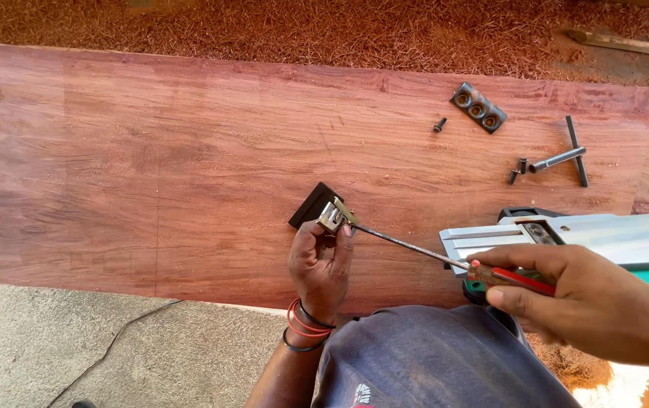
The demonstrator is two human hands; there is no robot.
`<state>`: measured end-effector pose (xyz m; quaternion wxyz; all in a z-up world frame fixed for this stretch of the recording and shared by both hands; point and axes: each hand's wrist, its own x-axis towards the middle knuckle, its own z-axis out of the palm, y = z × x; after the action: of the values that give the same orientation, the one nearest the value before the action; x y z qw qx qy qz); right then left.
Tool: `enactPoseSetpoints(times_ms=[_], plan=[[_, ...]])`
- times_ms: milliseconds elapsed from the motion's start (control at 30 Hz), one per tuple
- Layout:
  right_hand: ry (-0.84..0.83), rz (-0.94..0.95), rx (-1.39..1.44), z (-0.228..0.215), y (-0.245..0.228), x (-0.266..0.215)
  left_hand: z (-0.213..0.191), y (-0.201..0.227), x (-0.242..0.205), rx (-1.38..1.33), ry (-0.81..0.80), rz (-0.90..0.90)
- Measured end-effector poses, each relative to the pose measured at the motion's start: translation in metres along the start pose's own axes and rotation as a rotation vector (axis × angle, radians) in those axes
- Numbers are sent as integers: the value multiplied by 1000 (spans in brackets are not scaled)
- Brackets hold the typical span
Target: Assembling and adjusting the blade components of an electric power planer on a woodworking surface.
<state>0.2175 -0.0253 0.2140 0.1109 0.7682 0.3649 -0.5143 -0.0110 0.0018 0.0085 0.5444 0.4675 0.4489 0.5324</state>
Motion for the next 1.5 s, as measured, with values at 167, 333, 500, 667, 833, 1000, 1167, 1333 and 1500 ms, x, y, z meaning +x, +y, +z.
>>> enactPoseSetpoints(times_ms=[167,333,500,667,833,1000,1167,1333,1500], plan=[[108,-107,-103,14,33,10,0,6,-2,116,0,83],[247,-371,-305,29,57,12,1,6,-3,145,-2,71],[424,-453,-859,22,27,-2,0,4,-6,161,6,9],[359,-358,-794,23,31,4,-1,1,-7,159,13,-22],[336,-475,-718,26,34,7,-2,0,-10,144,26,-72],[565,-729,-801,28,45,19,-3,5,-7,43,47,-42],[450,-621,-898,24,24,13,-10,-4,-11,158,77,-59],[536,-628,-839,25,25,17,-8,-6,-10,83,85,-119],[282,-317,-1017,17,-7,5,-7,-6,-11,11,69,-111]])
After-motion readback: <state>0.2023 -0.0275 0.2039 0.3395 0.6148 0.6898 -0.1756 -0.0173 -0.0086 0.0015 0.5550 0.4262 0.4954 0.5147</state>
